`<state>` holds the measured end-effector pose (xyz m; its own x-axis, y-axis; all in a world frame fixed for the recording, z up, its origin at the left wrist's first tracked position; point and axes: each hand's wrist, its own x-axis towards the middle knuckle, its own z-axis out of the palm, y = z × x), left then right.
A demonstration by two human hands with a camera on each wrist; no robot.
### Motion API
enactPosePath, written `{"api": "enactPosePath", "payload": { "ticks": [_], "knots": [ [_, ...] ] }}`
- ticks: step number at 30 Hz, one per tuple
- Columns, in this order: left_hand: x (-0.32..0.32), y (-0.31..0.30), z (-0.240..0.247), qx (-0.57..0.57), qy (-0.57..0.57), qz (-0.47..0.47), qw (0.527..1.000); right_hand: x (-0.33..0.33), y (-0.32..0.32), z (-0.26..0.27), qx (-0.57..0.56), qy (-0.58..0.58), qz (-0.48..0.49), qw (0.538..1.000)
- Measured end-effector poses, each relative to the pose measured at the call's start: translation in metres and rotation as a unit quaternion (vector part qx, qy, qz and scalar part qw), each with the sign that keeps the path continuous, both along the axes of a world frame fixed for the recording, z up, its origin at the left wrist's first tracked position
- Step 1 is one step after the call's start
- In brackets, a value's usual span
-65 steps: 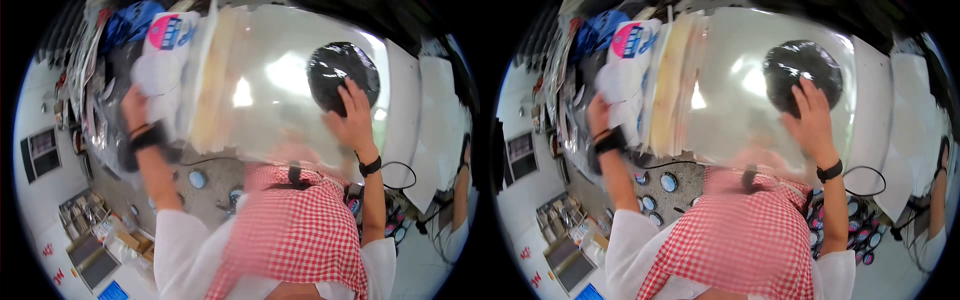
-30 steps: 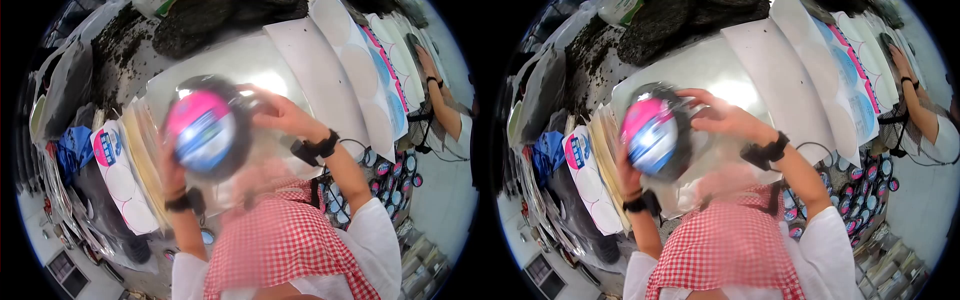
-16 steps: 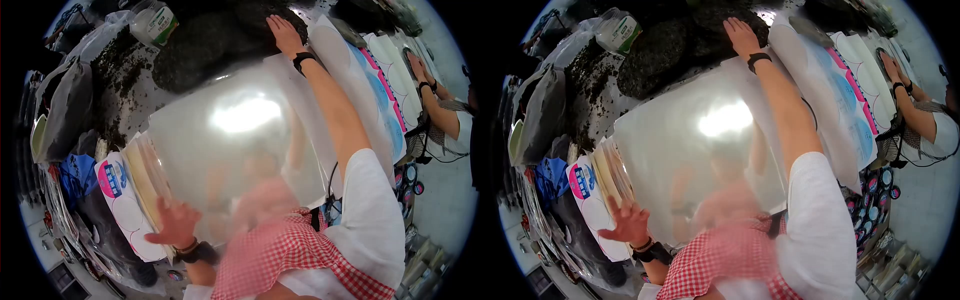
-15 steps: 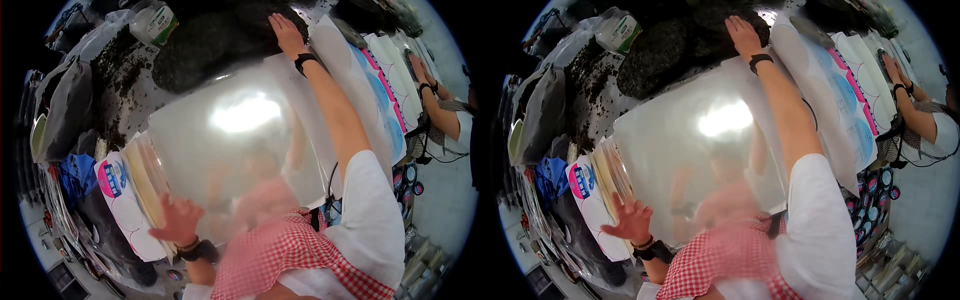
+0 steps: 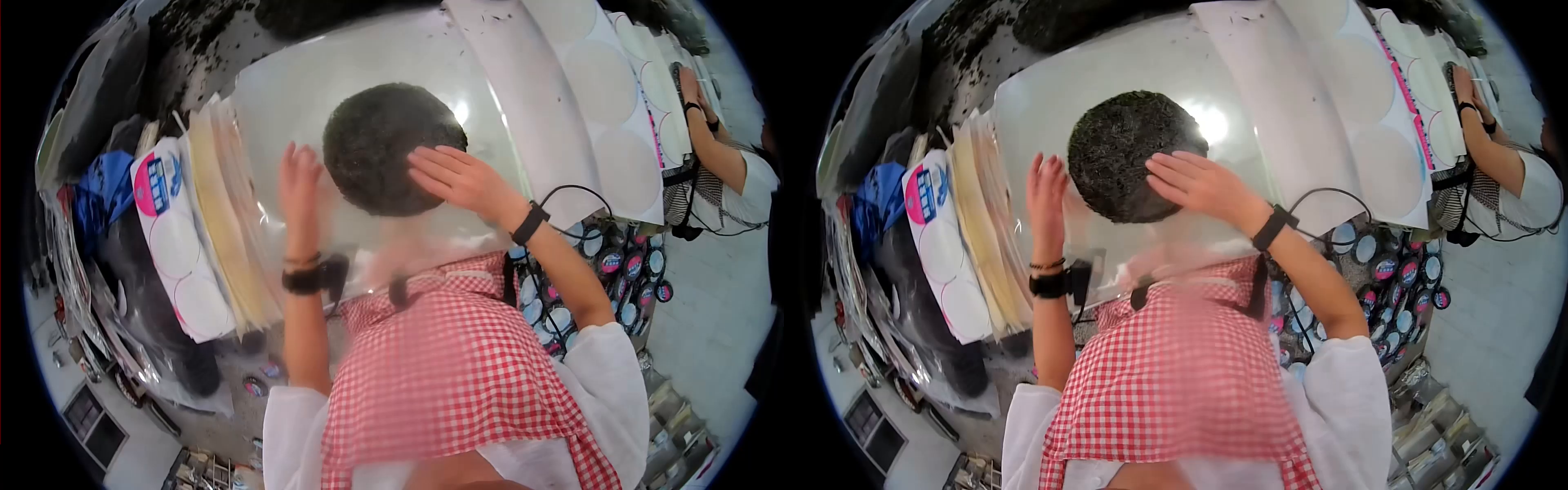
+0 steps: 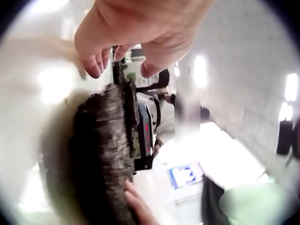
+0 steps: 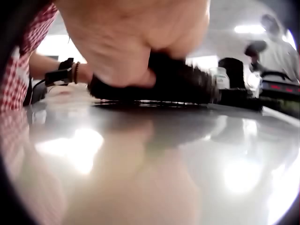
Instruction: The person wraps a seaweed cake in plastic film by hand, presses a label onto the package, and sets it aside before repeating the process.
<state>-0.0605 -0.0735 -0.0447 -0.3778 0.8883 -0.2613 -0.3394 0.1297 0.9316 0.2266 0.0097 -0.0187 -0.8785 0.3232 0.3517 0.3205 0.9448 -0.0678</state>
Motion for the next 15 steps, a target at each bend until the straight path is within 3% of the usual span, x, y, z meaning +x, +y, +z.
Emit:
{"api": "enactPosePath", "payload": {
  "ticks": [2,5,6,7,9,10,11,15],
  "knots": [
    [0.01,0.002,-0.006,-0.011,0.197,-0.046,0.979,0.0,0.004,-0.006,-0.037,-0.069,0.036,0.996],
    [0.014,0.0,-0.018,0.051,0.304,-0.065,0.949,0.01,-0.012,0.023,-0.187,-0.051,-0.104,0.976],
    [0.018,0.004,-0.019,0.056,0.249,-0.014,0.967,0.016,-0.012,0.002,-0.269,0.09,-0.128,0.95],
    [0.021,0.009,-0.02,0.043,0.272,-0.004,0.961,0.009,-0.012,-0.015,-0.357,0.181,-0.19,0.896],
    [0.028,0.018,-0.024,0.015,0.319,0.01,0.948,-0.025,-0.016,-0.037,-0.507,0.35,-0.305,0.726],
    [0.039,0.019,-0.02,0.05,0.438,-0.035,0.897,-0.04,-0.015,-0.038,-0.525,0.361,-0.284,0.717],
    [0.052,0.018,-0.018,0.058,0.456,-0.011,0.888,-0.047,-0.012,-0.041,-0.436,0.314,-0.311,0.784],
    [0.067,0.02,-0.023,0.055,0.503,0.064,0.86,-0.049,0.015,-0.045,-0.415,0.285,-0.264,0.822]
  ]
}}
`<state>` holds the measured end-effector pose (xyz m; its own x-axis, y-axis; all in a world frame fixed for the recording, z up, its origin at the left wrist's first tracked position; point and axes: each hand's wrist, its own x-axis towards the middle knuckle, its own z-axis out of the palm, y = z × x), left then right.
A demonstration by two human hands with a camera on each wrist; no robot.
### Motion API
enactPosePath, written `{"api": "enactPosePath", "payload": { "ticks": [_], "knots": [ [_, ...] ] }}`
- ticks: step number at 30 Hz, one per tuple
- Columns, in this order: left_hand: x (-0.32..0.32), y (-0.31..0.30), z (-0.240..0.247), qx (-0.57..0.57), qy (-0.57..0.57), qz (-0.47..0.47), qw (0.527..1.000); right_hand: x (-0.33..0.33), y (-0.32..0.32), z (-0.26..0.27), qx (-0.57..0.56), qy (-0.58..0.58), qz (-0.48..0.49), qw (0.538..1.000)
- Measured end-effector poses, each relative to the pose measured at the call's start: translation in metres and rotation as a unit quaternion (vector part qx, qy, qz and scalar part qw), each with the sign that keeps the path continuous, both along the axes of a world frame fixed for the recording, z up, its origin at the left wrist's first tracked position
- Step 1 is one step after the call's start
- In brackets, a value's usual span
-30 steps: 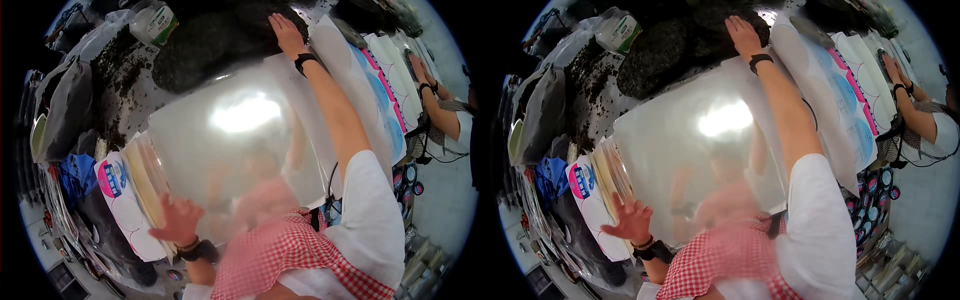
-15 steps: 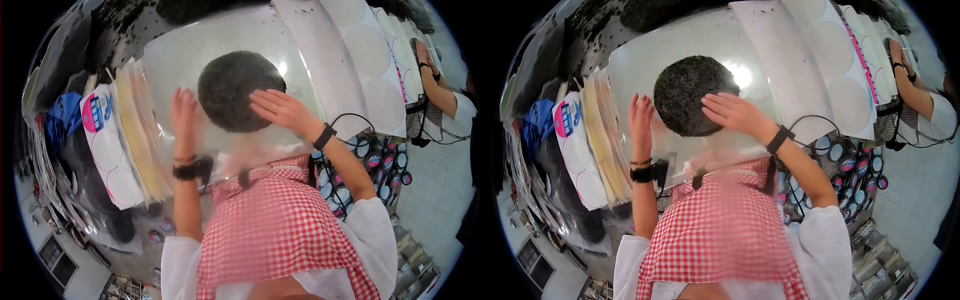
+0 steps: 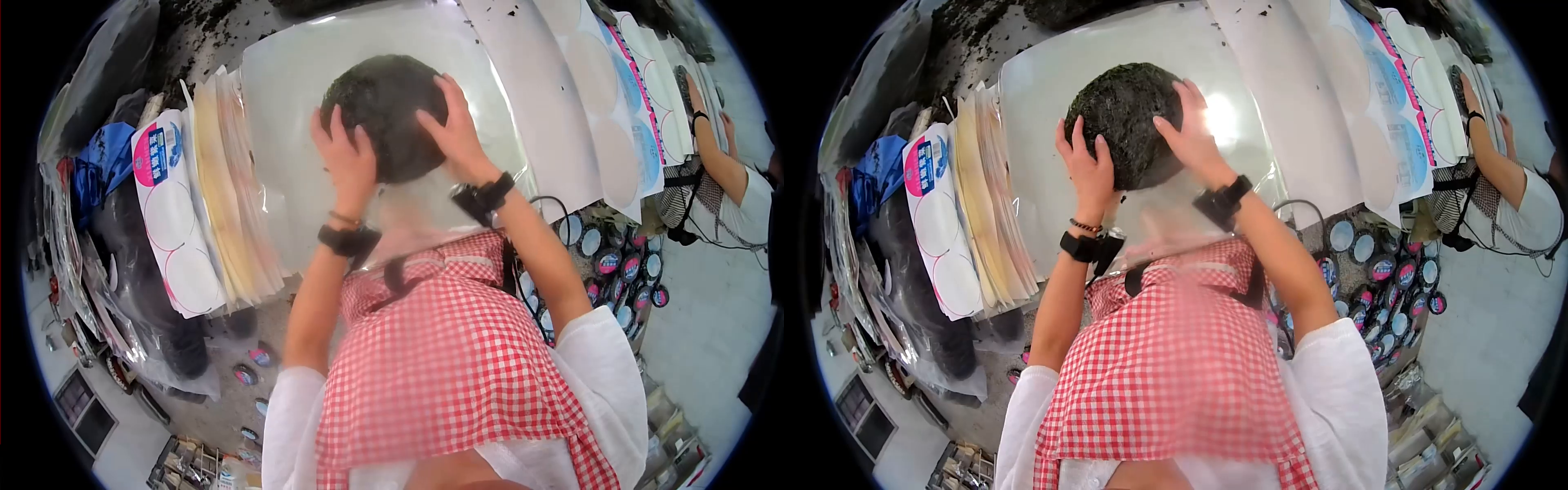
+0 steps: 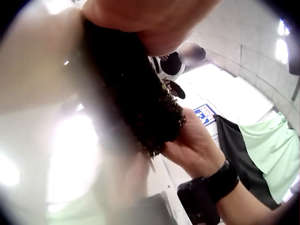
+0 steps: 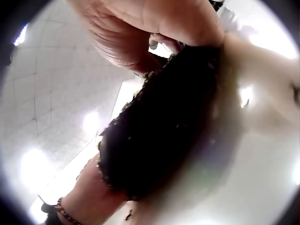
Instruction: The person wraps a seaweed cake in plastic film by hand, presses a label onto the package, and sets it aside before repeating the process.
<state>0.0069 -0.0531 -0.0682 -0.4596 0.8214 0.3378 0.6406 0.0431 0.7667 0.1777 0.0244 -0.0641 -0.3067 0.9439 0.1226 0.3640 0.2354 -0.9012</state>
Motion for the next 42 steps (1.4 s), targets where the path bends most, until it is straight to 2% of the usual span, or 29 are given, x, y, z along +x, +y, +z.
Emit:
{"api": "enactPosePath", "payload": {
  "ticks": [1,2,4,5,6,8,10,12,16,19,22,25,28,29,31,32,33,34,35,36,37,38,39,40,41,42],
  "knots": [
    [0.004,0.001,0.001,-0.005,0.012,0.021,1.0,0.001,0.005,-0.001,0.012,-0.019,0.016,1.0],
    [0.004,0.0,0.003,-0.017,0.025,0.016,0.999,-0.001,0.002,0.011,0.092,-0.108,0.029,0.99],
    [0.002,0.0,0.004,-0.04,0.053,0.011,0.998,-0.007,-0.005,0.035,0.251,-0.277,0.054,0.926],
    [-0.005,-0.001,0.005,-0.042,0.035,-0.004,0.998,-0.011,-0.015,0.031,0.226,-0.262,0.113,0.931],
    [-0.012,-0.014,0.008,-0.065,0.084,-0.021,0.994,-0.012,-0.021,0.012,0.195,-0.275,0.14,0.931],
    [-0.024,-0.05,0.039,-0.109,0.182,-0.06,0.975,-0.012,-0.024,0.018,0.231,-0.335,0.15,0.901],
    [-0.041,-0.1,0.046,-0.201,0.243,-0.175,0.933,-0.009,-0.016,0.013,0.247,-0.318,0.172,0.899],
    [-0.051,-0.133,0.032,-0.25,0.324,-0.296,0.863,-0.008,-0.018,0.016,0.255,-0.328,0.185,0.891],
    [-0.064,-0.127,0.035,-0.224,0.321,-0.364,0.845,0.003,-0.009,0.027,0.273,-0.34,0.207,0.876],
    [-0.085,-0.13,0.045,-0.193,0.137,-0.383,0.893,0.006,-0.003,0.027,0.285,-0.341,0.202,0.873],
    [-0.084,-0.134,0.036,-0.199,0.126,-0.313,0.92,0.001,-0.001,0.03,0.291,-0.343,0.214,0.867],
    [-0.09,-0.118,0.045,-0.206,0.067,-0.313,0.925,-0.003,0.003,0.041,0.359,-0.291,0.224,0.858],
    [-0.096,-0.093,0.066,-0.275,0.094,-0.379,0.879,-0.006,0.005,0.021,0.204,-0.207,0.32,0.902],
    [-0.096,-0.079,0.073,-0.268,0.145,-0.356,0.883,-0.009,0.007,0.024,0.173,-0.14,0.298,0.928],
    [-0.082,-0.044,0.084,-0.246,0.245,-0.307,0.886,-0.003,0.026,0.042,0.04,-0.103,0.393,0.913],
    [-0.07,-0.029,0.093,-0.194,0.308,-0.236,0.901,0.0,0.032,0.052,-0.027,-0.082,0.434,0.897],
    [-0.055,-0.015,0.101,-0.139,0.367,-0.162,0.905,0.004,0.026,0.063,-0.019,-0.103,0.415,0.904],
    [-0.044,-0.005,0.106,-0.079,0.422,-0.084,0.899,0.003,0.033,0.065,-0.014,-0.132,0.444,0.886],
    [-0.038,-0.009,0.092,-0.048,0.449,-0.063,0.89,0.001,0.045,0.065,-0.008,-0.161,0.473,0.866],
    [-0.025,-0.017,0.077,-0.067,0.328,-0.054,0.941,-0.002,0.054,0.067,-0.003,-0.188,0.501,0.845],
    [-0.008,-0.027,0.063,-0.083,0.202,-0.046,0.975,-0.006,0.063,0.074,-0.06,-0.187,0.496,0.846],
    [0.006,-0.029,0.054,-0.099,0.073,-0.04,0.992,-0.01,0.072,0.075,-0.076,-0.166,0.514,0.838],
    [0.018,-0.021,0.048,-0.072,0.154,-0.035,0.985,-0.017,0.08,0.077,-0.102,-0.164,0.517,0.834],
    [0.025,-0.014,0.04,-0.048,0.232,-0.03,0.971,-0.022,0.079,0.076,-0.067,-0.196,0.517,0.83],
    [0.027,-0.008,0.028,-0.092,0.206,-0.067,0.972,-0.032,0.074,0.089,-0.033,-0.228,0.517,0.824],
    [0.029,-0.007,0.021,-0.122,0.234,-0.054,0.963,-0.033,0.06,0.106,0.036,-0.339,0.453,0.824]
  ]
}}
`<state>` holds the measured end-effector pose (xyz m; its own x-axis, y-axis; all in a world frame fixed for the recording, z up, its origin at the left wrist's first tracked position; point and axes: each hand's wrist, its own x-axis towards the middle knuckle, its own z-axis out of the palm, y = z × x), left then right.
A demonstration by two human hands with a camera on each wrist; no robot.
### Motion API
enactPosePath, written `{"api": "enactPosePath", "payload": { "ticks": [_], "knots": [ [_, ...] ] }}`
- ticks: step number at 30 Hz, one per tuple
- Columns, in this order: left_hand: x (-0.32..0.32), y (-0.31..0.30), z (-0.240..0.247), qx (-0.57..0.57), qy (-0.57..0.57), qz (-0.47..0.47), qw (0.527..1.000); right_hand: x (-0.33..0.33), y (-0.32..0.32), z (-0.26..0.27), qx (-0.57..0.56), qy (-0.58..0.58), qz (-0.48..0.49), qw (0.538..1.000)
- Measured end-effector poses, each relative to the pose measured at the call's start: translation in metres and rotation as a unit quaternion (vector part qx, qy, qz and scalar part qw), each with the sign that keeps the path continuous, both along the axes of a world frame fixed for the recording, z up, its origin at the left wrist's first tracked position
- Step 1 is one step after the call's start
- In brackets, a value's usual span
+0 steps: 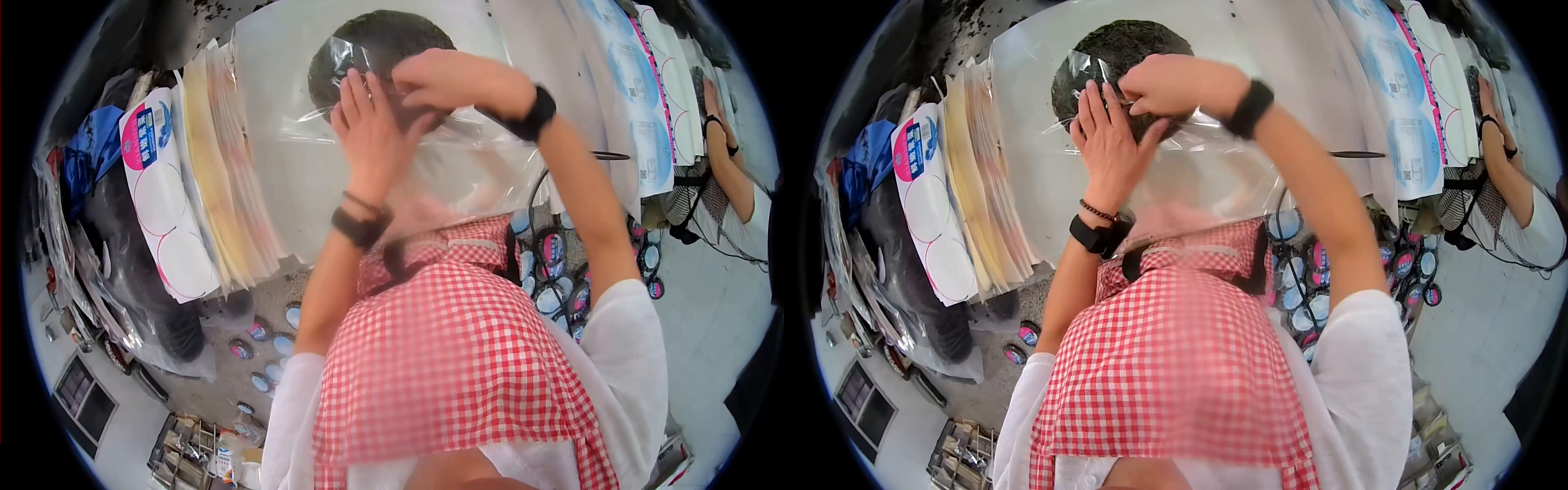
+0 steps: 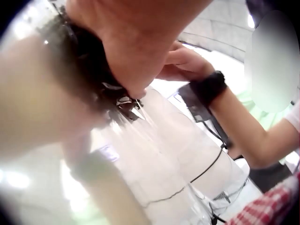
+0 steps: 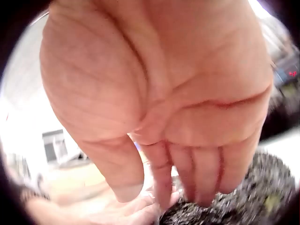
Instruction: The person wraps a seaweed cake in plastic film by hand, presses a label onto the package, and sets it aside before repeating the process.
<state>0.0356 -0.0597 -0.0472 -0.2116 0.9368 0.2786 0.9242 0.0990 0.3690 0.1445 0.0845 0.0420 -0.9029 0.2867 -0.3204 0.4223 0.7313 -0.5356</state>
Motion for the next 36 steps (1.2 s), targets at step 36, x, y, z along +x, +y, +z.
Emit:
{"api": "enactPosePath", "payload": {
  "ticks": [36],
  "knots": [
    [-0.008,0.025,0.001,0.063,-0.235,-0.003,0.97,-0.019,-0.072,-0.077,0.004,0.354,-0.465,0.812]
  ]
}}
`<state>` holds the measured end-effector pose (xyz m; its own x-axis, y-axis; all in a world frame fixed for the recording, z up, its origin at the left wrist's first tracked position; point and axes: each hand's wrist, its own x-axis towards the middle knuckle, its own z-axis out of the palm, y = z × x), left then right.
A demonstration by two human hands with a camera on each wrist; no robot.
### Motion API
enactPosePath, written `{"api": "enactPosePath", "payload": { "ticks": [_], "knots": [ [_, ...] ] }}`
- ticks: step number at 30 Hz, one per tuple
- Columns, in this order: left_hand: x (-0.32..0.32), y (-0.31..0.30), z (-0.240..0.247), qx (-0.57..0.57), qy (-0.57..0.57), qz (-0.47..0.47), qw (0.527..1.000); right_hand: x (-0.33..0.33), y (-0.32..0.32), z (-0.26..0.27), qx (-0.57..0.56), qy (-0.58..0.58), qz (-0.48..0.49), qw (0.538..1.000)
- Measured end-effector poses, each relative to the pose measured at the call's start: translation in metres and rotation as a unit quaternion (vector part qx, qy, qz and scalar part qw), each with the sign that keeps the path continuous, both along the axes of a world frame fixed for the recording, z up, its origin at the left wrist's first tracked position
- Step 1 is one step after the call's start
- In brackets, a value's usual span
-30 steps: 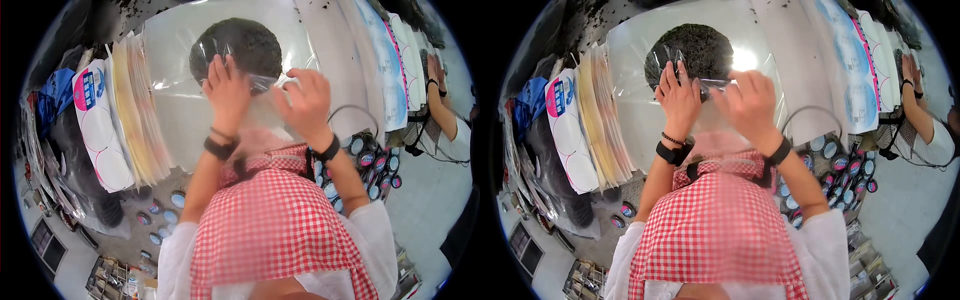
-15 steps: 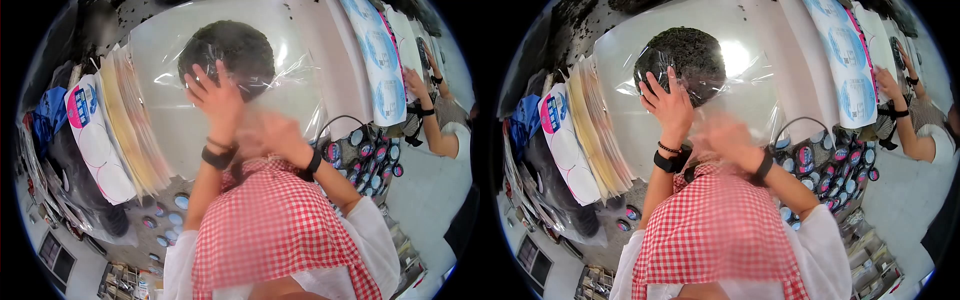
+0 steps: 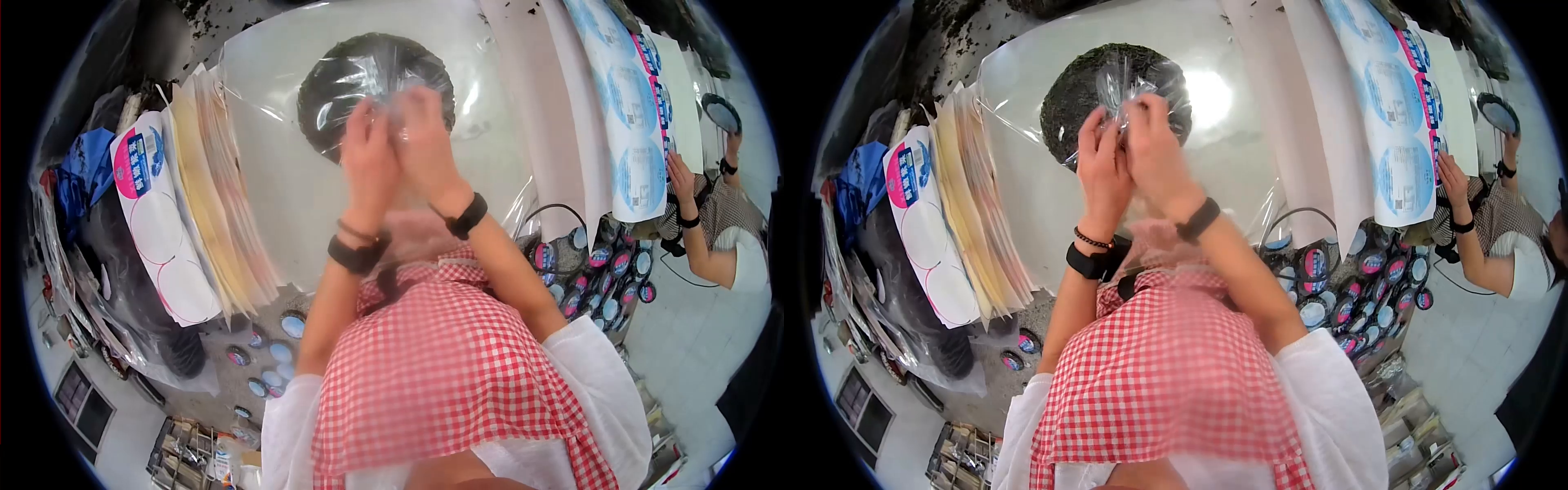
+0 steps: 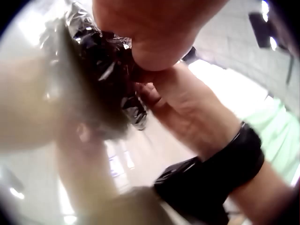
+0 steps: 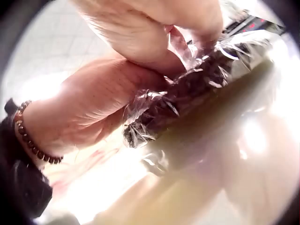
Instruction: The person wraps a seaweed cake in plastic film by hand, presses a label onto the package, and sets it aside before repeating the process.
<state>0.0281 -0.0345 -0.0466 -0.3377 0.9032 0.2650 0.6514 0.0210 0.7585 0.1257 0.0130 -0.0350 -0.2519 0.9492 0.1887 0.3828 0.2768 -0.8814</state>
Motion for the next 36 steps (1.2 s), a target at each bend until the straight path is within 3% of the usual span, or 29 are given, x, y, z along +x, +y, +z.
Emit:
{"api": "enactPosePath", "payload": {
  "ticks": [1,2,3,6,7,10,11,13,16,18,19,22,23,26,27,30,31,34,36],
  "knots": [
    [0.0,0.002,0.014,0.011,0.156,0.034,0.987,0.001,0.001,0.002,0.127,-0.131,-0.003,0.983],
    [0.0,0.003,0.021,0.024,0.309,0.064,0.949,0.0,0.004,0.005,0.252,-0.257,-0.007,0.933],
    [-0.002,0.003,0.017,0.001,0.32,0.082,0.944,-0.001,0.005,0.01,0.292,-0.278,-0.054,0.914],
    [-0.009,0.003,-0.014,0.024,0.182,0.004,0.983,0.001,0.01,-0.015,0.215,-0.15,0.05,0.964],
    [-0.01,0.002,-0.016,0.046,0.077,0.02,0.996,-0.004,0.006,-0.011,0.07,-0.038,0.032,0.996],
    [-0.025,0.006,-0.013,-0.038,0.023,-0.021,0.999,-0.002,0.027,0.004,-0.116,-0.086,0.033,0.989],
    [-0.032,0.009,-0.003,-0.062,0.119,-0.053,0.99,0.001,0.032,-0.002,0.085,-0.171,0.07,0.979],
    [-0.045,0.023,0.022,0.029,0.267,-0.049,0.962,0.002,0.04,0.002,0.232,-0.247,0.033,0.94],
    [-0.058,0.022,0.008,0.041,0.249,-0.093,0.963,0.002,0.043,-0.014,0.221,-0.207,0.074,0.95],
    [-0.056,0.017,-0.003,0.046,0.078,-0.109,0.99,0.004,0.045,-0.014,0.089,-0.11,0.118,0.983],
    [-0.05,0.011,-0.001,-0.001,0.031,-0.071,0.997,0.006,0.044,-0.006,0.009,-0.1,0.099,0.99],
    [-0.056,0.015,0.007,-0.041,0.105,-0.116,0.987,0.011,0.052,-0.006,0.125,-0.228,0.169,0.95],
    [-0.063,0.018,0.013,-0.011,0.175,-0.129,0.976,0.013,0.055,0.006,0.137,-0.272,0.175,0.936],
    [-0.079,0.036,0.015,0.063,0.225,-0.199,0.952,0.011,0.078,0.001,0.272,-0.217,0.212,0.913],
    [-0.084,0.039,0.008,0.075,0.209,-0.232,0.947,0.009,0.085,-0.015,0.248,-0.164,0.253,0.921],
    [-0.085,0.024,-0.004,-0.093,0.097,-0.198,0.971,0.008,0.078,-0.001,0.0,-0.116,0.215,0.97],
    [-0.081,0.024,0.001,-0.129,0.05,-0.163,0.977,0.005,0.076,-0.004,0.006,-0.115,0.194,0.974],
    [-0.069,0.039,0.021,0.092,0.15,-0.09,0.98,0.007,0.078,-0.009,0.064,-0.173,0.234,0.955],
    [-0.075,0.049,0.027,0.084,0.186,-0.159,0.966,0.008,0.078,-0.003,0.05,-0.219,0.255,0.94]
  ]
}}
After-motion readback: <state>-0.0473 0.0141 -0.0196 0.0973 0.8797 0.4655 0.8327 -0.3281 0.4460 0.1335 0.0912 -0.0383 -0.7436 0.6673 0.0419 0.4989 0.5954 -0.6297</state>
